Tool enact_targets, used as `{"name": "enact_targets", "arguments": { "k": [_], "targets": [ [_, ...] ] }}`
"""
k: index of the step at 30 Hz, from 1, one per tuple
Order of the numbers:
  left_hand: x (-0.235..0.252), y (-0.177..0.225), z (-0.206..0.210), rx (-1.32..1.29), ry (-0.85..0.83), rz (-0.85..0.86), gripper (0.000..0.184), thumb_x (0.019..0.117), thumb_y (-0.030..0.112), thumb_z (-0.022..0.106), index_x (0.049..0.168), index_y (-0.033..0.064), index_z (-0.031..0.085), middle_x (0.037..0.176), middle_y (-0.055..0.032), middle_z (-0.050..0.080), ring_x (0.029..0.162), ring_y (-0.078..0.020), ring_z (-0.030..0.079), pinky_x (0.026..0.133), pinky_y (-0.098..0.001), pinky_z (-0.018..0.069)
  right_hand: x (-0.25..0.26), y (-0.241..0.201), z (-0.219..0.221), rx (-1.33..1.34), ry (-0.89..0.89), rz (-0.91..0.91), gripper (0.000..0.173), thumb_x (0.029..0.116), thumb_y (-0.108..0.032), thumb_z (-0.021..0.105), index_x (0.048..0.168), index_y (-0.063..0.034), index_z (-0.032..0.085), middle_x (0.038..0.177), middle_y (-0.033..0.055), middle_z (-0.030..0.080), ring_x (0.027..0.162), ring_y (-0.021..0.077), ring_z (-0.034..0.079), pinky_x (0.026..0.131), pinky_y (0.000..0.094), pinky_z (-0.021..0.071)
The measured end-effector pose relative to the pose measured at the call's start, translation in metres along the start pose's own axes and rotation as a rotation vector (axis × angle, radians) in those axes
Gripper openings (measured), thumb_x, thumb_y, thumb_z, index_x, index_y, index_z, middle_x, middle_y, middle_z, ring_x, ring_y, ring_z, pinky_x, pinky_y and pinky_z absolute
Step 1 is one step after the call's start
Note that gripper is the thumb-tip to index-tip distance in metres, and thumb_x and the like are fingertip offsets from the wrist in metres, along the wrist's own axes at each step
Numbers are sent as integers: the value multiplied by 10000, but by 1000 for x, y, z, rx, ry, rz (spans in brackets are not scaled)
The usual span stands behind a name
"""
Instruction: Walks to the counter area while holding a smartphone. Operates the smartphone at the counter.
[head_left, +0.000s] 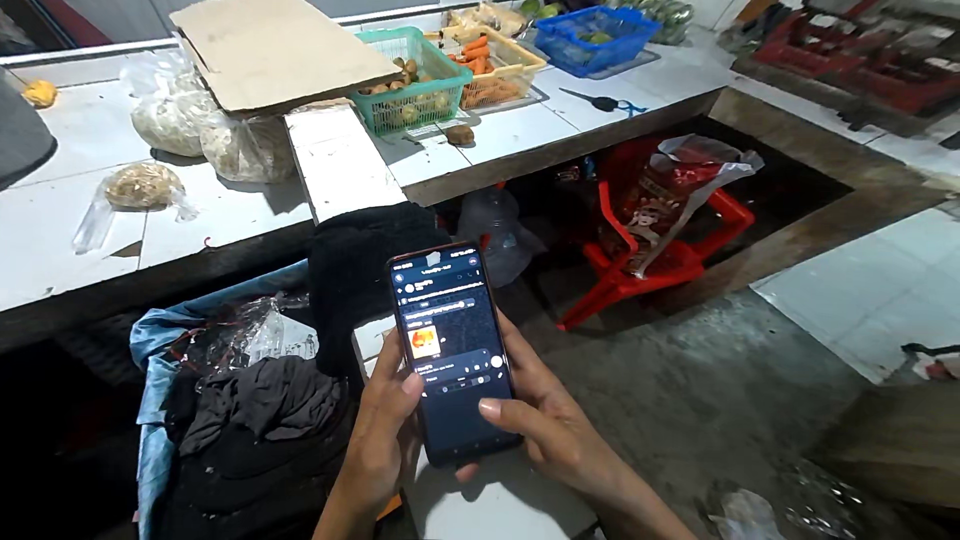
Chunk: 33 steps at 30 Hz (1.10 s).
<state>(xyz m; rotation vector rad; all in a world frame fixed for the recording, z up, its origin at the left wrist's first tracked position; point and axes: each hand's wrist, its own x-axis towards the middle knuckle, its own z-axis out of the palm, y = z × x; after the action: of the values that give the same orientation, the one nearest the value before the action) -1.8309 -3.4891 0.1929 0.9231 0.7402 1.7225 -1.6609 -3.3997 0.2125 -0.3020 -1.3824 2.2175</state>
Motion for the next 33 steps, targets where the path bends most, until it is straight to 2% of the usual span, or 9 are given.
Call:
{"name": "enact_targets", "arguments": {
  "k": [5, 13, 22, 28, 33],
  "targets": [
    [0, 1, 3, -16, 37, -28, 504, 1026, 391, 575, 1501, 270, 459, 1289, -34, 672, 1139, -148, 680, 960, -335, 583, 1, -1, 0, 10, 0, 11, 770, 1015, -45, 497, 1637, -335, 149, 1342, 124, 611, 1102, 286, 708, 693, 449, 669],
    [0, 1, 1, -33, 26, -26, 481, 1034, 343, 567, 1496, 269, 457, 1282, -43, 674, 1119, -147, 690, 947, -330, 587, 2, -1, 2, -13, 18, 19, 881, 943, 56, 509, 1636, -353, 151, 1349, 112, 612, 1098, 277, 712, 681, 450, 671],
    [2, -2, -2, -42, -60, 19, 552, 1022, 144, 564, 1539, 229, 392, 1320, -64, 651, 1137, -158, 680, 975, -337, 574, 1, -2, 3, -22, 18, 15, 894, 917, 75, 520, 1630, -337, 172, 1354, 104, 605, 1102, 266, 707, 685, 436, 670],
    [0, -2, -5, -1, -85, 11, 624, 997, 129, 608, 1557, 235, 352, 1314, -63, 652, 1138, -159, 680, 977, -337, 574, 2, -2, 3, -46, 22, 7, 899, 909, 74, 526, 1630, -331, 173, 1346, 94, 615, 1076, 246, 716, 679, 408, 668],
    [-1, -2, -6, 18, -85, 9, 652, 980, 102, 609, 1560, 240, 347, 1313, -50, 653, 1128, -149, 683, 968, -328, 577, 2, -1, 2, -36, 9, 2, 904, 914, 84, 521, 1631, -341, 172, 1353, 105, 605, 1086, 256, 712, 686, 421, 668]
  ]
}}
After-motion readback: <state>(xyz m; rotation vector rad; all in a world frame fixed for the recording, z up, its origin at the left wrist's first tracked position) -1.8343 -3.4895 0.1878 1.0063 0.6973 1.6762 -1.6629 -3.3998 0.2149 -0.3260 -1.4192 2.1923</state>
